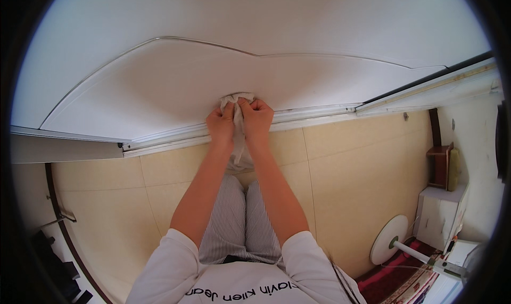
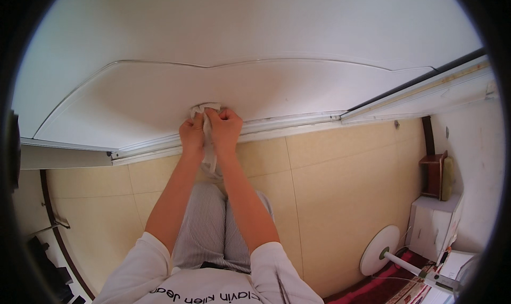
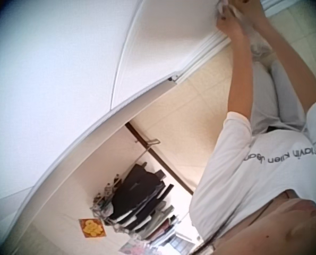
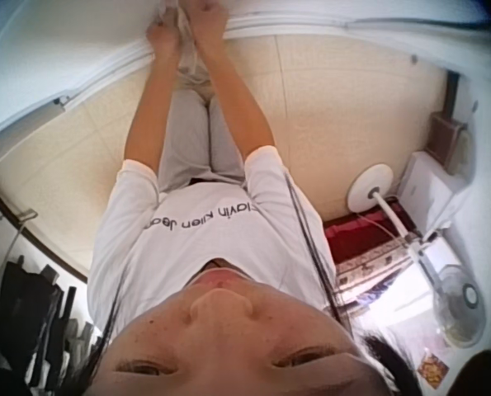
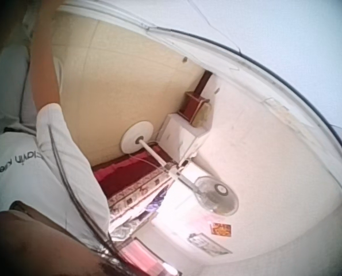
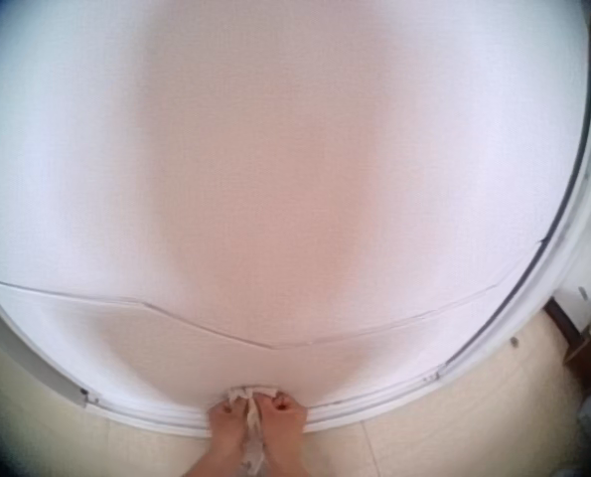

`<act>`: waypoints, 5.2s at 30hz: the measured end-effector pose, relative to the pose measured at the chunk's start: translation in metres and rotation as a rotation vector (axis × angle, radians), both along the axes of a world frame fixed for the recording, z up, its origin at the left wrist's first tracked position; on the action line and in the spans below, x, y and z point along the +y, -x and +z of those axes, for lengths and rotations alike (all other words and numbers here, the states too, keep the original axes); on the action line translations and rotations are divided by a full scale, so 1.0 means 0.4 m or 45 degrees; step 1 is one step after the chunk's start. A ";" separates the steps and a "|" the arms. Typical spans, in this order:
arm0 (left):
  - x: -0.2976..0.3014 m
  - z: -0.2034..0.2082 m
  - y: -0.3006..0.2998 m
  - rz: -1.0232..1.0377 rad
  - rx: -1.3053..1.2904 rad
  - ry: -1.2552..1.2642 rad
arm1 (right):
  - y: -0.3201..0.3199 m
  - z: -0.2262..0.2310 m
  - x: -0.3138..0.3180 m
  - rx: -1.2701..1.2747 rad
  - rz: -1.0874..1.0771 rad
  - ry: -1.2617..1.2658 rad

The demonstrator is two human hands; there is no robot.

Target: The person wipes the sliding tracks and door panels of a wardrobe with a cloth, then washes the cloth in a bucket of water.

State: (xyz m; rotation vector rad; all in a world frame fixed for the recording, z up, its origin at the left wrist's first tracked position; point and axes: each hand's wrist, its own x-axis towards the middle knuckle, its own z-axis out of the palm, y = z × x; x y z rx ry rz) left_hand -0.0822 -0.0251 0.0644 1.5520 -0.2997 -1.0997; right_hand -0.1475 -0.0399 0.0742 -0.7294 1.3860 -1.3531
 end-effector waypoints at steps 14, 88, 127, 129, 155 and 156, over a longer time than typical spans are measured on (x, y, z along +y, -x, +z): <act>-0.038 0.104 0.098 -0.074 0.371 0.139 | 0.092 0.091 -0.034 -0.067 -0.105 0.064; -0.080 -0.155 0.121 -0.393 0.826 0.131 | 0.167 -0.024 -0.049 -0.277 -0.193 -0.105; -0.061 -0.179 0.061 -0.491 0.780 0.143 | 0.123 -0.084 -0.036 -0.110 -0.114 -0.095; -0.057 -0.258 0.059 -0.522 0.755 0.157 | 0.125 -0.124 -0.036 -0.150 -0.160 -0.121; 0.032 -0.391 -0.117 -0.129 0.853 -0.031 | -0.080 -0.330 0.006 0.236 0.217 -0.230; 0.035 -0.400 -0.116 -0.157 0.843 -0.085 | -0.079 -0.333 0.016 0.307 0.193 -0.214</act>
